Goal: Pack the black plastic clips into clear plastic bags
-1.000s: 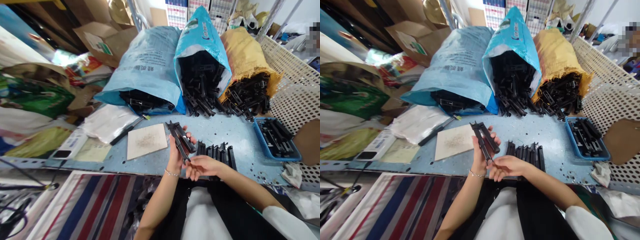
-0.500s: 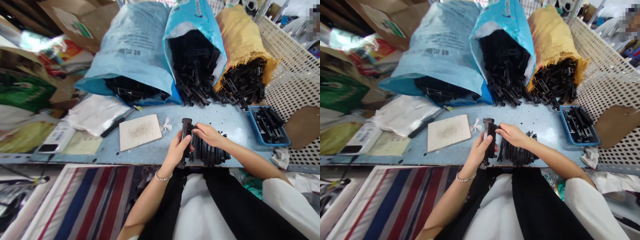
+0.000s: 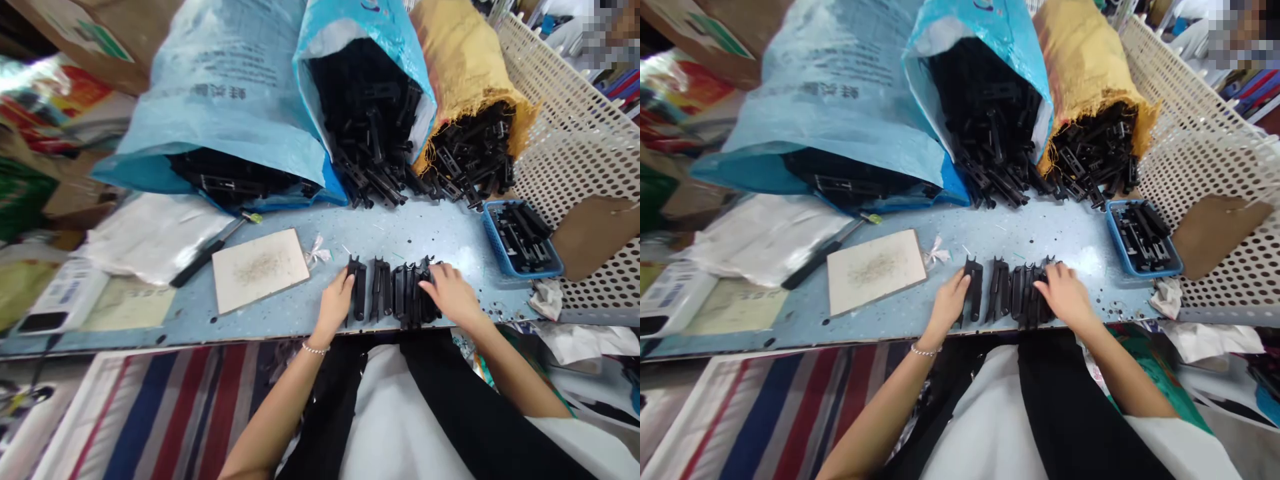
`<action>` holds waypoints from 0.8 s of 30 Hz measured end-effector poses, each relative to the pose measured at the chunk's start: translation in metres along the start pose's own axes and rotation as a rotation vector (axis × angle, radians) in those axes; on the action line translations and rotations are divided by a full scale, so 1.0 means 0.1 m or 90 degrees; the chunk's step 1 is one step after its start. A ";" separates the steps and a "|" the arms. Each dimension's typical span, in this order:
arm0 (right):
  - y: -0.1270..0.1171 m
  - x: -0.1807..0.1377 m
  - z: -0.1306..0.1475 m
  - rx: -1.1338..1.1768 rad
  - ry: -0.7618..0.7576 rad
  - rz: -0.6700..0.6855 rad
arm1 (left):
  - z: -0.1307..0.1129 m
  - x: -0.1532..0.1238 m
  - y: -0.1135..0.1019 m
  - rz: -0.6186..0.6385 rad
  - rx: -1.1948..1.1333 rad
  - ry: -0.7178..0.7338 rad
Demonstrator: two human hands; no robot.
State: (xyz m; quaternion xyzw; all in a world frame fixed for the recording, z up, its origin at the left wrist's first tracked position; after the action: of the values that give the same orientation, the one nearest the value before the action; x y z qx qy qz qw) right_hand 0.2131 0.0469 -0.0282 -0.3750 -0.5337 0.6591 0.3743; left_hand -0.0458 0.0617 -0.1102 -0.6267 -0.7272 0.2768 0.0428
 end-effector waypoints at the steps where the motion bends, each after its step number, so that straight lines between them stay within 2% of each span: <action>1: 0.04 -0.06 -0.20 -0.015 0.061 0.007 | 0.02 0.00 0.08 -0.015 0.023 0.018; 3: 0.20 -0.10 -0.42 -0.013 0.110 0.036 | 0.00 -0.03 0.24 -0.060 0.054 0.045; 5: 0.33 -0.06 -0.49 -0.006 0.098 0.045 | -0.02 -0.06 0.37 -0.106 0.068 0.027; 8: 0.36 0.05 -0.58 0.010 0.055 0.014 | -0.09 -0.06 0.41 -0.101 0.067 0.010; 10: 0.28 0.09 -0.66 0.049 0.024 -0.026 | -0.16 -0.02 0.21 -0.102 0.103 0.055; 12: 0.14 0.13 -0.71 0.093 -0.015 -0.083 | -0.18 0.05 -0.18 -0.164 0.214 0.095; 14: 0.01 0.21 -0.64 0.136 -0.063 -0.122 | -0.09 0.14 -0.63 -0.249 0.371 0.084; 16: -0.04 0.35 -0.39 0.174 -0.123 -0.113 | 0.06 0.24 -0.94 -0.271 0.509 0.056; 17: -0.04 0.46 -0.19 0.188 -0.162 -0.097 | 0.13 0.30 -1.02 -0.258 0.560 0.050; 21: 0.08 0.99 0.93 0.197 -0.374 -0.022 | 0.25 0.43 -1.00 -0.173 0.679 0.068; 24: 0.28 1.45 1.61 0.136 -0.428 0.031 | 0.16 0.46 -1.00 -0.152 0.695 0.073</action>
State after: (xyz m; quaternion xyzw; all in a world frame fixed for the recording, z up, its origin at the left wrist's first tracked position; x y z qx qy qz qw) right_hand 0.0033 0.1038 -0.0454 -0.1085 -0.5461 0.8065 0.1989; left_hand -0.1511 0.0927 -0.0915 -0.4408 -0.5406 0.5720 0.4315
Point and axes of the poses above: each hand's wrist, its own x-axis towards the middle knuckle, its own y-axis out of the palm, z = x × y, the point moved 9 cm from there along x, towards the middle knuckle, and after that the axes turned 15 degrees about -y, right-handed, at the moved point
